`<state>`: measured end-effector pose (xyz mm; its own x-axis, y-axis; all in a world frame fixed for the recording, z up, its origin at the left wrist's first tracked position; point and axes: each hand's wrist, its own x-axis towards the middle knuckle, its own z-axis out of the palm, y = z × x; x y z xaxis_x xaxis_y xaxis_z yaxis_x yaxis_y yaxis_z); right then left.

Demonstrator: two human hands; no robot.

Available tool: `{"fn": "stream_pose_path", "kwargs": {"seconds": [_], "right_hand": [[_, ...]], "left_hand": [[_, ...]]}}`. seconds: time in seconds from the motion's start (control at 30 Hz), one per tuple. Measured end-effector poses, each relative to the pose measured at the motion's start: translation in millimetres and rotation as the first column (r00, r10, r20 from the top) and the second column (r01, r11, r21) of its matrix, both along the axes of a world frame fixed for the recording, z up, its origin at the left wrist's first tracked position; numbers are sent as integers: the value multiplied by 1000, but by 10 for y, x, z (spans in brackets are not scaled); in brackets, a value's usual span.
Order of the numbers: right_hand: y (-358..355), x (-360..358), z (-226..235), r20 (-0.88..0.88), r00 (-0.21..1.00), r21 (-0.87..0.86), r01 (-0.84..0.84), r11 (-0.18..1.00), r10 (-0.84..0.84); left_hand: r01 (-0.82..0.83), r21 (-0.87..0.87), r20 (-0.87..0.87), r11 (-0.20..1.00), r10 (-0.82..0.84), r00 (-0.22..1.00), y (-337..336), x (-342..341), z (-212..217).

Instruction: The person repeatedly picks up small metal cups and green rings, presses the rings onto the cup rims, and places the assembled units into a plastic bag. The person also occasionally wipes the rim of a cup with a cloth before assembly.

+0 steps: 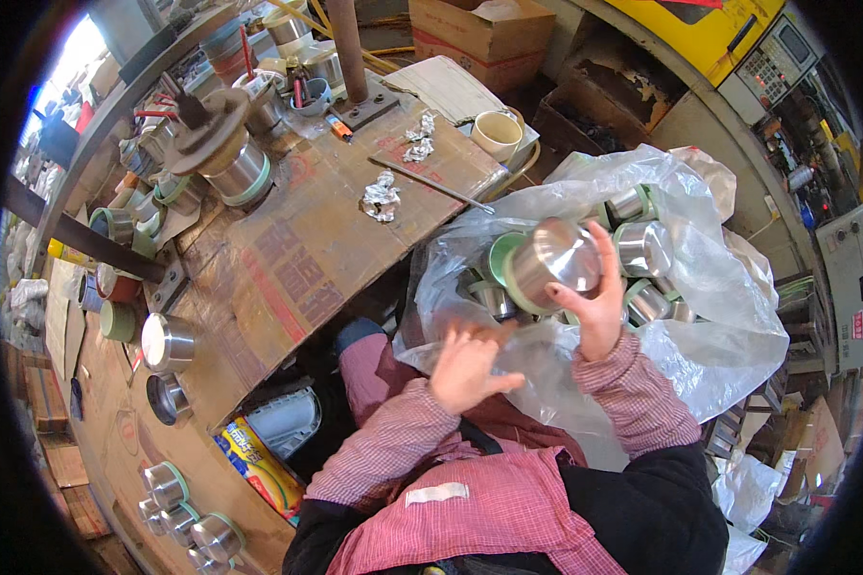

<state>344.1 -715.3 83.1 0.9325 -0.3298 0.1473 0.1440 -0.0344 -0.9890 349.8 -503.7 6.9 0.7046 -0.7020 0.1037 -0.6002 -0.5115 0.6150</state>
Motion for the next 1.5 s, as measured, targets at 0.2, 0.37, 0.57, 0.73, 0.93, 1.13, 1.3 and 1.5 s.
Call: {"fn": "stream_pose_path", "kwargs": {"seconds": [0.2, 0.37, 0.57, 0.73, 0.93, 1.13, 1.3, 1.5], "right_hand": [[-867, -589, 281, 36, 965, -676, 216, 705, -261], [-1129, -986, 254, -40, 918, -998, -22, 50, -395], [-973, -732, 56, -138, 979, -981, -115, 155, -148], [-624, -300, 16, -57, 989, -992, -71, 102, 135], [-285, 71, 188, 38, 899, -989, -27, 142, 436], [128, 158, 229, -82, 899, -980, -152, 130, 431], [455, 120, 303, -160, 878, -956, -252, 151, 450], [654, 338, 456, -117, 822, -945, -265, 192, 558]], "left_hand": [[381, -364, -155, 850, -458, 875, 8, -549, -253], [209, -354, -285, 912, -318, 904, 154, -692, -385], [-107, -468, -64, 877, 88, 994, 515, -754, -198], [-491, -483, 154, 725, 622, 768, 1770, -749, 44], [-977, -194, 428, 86, 904, -6, 4113, -1400, 245], [-796, 473, 352, -378, 909, -223, 5729, -1587, 498], [-904, 360, 319, -229, 941, -112, 5547, -1597, 491], [-997, -75, 496, 30, 868, -12, 4466, -1337, 911]]}}
